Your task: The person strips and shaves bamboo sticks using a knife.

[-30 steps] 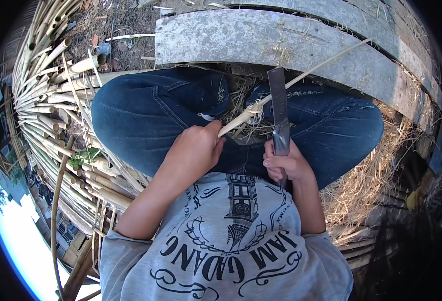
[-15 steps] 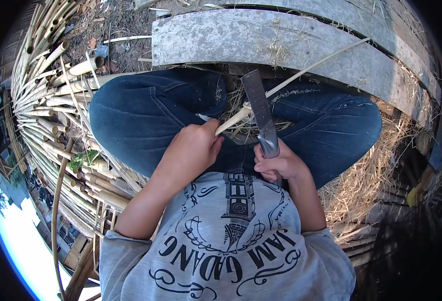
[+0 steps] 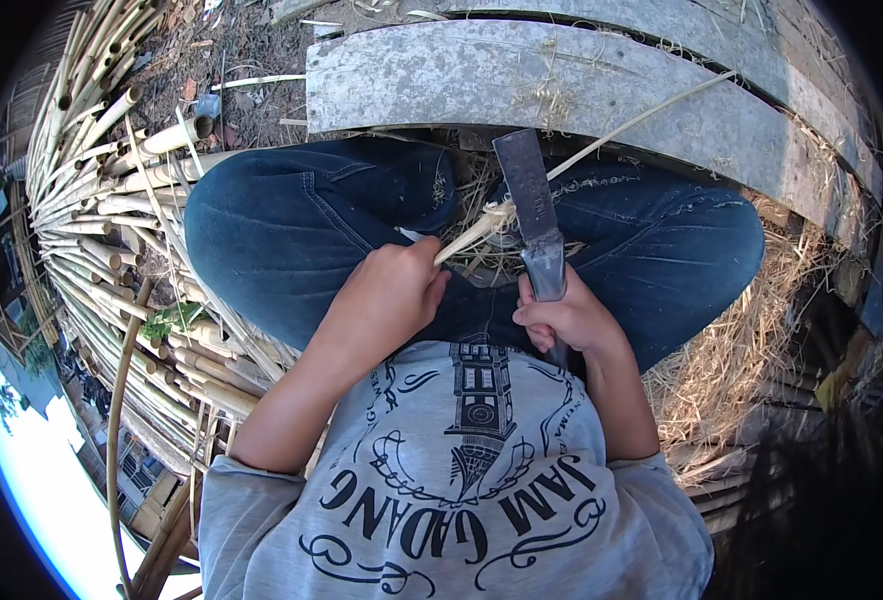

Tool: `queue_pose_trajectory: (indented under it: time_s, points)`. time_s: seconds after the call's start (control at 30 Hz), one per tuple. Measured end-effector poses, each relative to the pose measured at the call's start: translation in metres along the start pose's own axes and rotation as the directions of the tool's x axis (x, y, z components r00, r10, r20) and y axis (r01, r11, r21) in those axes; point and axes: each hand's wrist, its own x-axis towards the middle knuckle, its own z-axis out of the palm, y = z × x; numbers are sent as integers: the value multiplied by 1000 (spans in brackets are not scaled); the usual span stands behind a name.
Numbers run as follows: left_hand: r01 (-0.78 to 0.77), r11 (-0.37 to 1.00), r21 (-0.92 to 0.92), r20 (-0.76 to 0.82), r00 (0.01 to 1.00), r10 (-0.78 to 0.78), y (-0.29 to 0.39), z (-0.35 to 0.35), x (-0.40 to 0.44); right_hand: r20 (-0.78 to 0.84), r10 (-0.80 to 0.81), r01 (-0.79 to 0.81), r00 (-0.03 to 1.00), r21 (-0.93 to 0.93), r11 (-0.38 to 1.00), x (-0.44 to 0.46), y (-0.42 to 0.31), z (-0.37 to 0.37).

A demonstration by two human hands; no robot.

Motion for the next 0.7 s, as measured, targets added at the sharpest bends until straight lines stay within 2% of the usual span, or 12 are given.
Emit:
queue_pose_trajectory:
  time_s: [0.03, 0.2, 0.27, 0.3, 0.33, 0.4, 0.43, 0.57, 0.63, 0.67, 0.7]
  points:
    - [-12, 1000, -2, -8, 1000, 12, 0, 1, 0, 218, 49, -87, 975, 165, 982, 0, 2, -5]
    - [1, 999, -47, 9, 1000, -1, 1, 0, -2, 157, 0, -22, 988, 134, 991, -3, 8, -5]
    - [22, 999, -47, 26, 999, -20, 2, -2, -2, 36, -40, 37, 999, 96, 995, -5, 6, -3]
    - [22, 999, -43, 27, 999, -21, 2, -3, -2, -71, -63, 63, 995, 1, 998, -5, 3, 4]
    - [22, 999, -40, 28, 999, -21, 2, -2, -1, -72, -63, 63, 995, 5, 998, -5, 3, 8]
    - [13, 999, -37, 29, 1000, -12, 3, -1, -2, -343, -196, 93, 919, -293, 951, -6, 5, 15]
    - [3, 999, -37, 23, 1000, -2, 4, -1, -1, -382, -193, 55, 904, -345, 937, -7, 4, 16]
    - [7, 1000, 1, 16, 1000, -7, 2, 2, -1, -302, -170, 59, 938, -346, 936, -4, 5, 12]
    - [-12, 1000, -29, 7, 1000, 12, 3, 1, 0, -180, -97, 64, 979, -184, 981, -2, 1, 8]
    - [-10, 1000, -27, 7, 1000, 10, 3, 0, -1, -178, -97, 64, 979, -182, 981, -1, 0, 3]
    - [7, 1000, -18, 14, 1000, -6, 4, -1, 0, -40, -29, 27, 999, -43, 999, -1, 0, -4]
